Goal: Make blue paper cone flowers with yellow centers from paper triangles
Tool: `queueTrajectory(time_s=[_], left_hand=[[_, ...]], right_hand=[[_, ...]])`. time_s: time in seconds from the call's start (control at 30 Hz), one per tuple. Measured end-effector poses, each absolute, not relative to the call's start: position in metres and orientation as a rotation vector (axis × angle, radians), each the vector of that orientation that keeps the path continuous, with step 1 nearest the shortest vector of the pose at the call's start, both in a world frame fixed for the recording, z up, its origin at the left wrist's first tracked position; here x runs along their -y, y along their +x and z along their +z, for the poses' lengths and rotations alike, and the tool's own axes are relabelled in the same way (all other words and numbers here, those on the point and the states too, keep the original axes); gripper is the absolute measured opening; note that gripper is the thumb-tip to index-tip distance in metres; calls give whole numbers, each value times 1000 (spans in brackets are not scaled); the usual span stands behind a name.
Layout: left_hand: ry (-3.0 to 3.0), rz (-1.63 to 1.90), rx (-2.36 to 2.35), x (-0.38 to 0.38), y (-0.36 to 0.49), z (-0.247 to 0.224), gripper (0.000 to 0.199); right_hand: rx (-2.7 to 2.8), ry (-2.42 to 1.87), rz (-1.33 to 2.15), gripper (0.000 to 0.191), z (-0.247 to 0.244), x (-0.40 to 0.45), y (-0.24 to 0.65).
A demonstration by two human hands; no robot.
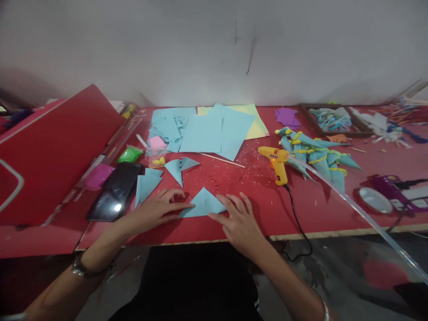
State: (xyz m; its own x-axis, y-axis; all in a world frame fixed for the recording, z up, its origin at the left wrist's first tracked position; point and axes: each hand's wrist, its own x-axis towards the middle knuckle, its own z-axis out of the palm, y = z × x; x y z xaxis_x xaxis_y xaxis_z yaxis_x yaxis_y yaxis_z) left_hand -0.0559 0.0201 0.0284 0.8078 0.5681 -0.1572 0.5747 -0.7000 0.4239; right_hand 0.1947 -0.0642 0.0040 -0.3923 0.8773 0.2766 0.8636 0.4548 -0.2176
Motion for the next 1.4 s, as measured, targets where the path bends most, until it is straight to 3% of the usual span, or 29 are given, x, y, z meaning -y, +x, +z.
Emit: queueTrajectory(time_s=[0.43, 0.67, 0.87, 1.07, 1.27, 1.4], left_hand=[[2513, -50, -860, -20, -58, 32, 41], [2521, 50, -917, -18, -63, 24, 51], [2553, 207, -886, -7, -53, 26, 44], [2487, 467, -1006, 10, -37, 17, 29], [2393, 615, -1075, 20, -33, 12, 6], [2599, 688, -1223, 28, -28, 20, 7]], right_hand=[[2309, -1588, -18, 45, -1, 78, 235], [2301, -1606, -53, 44, -1, 84, 238], [2160, -1633, 153, 26, 6, 74, 218], [2040, -1640, 339, 52, 3, 60, 175], [1913, -1617, 367, 19, 8, 54, 160], [1873, -1594, 279, 15, 19, 51, 160]])
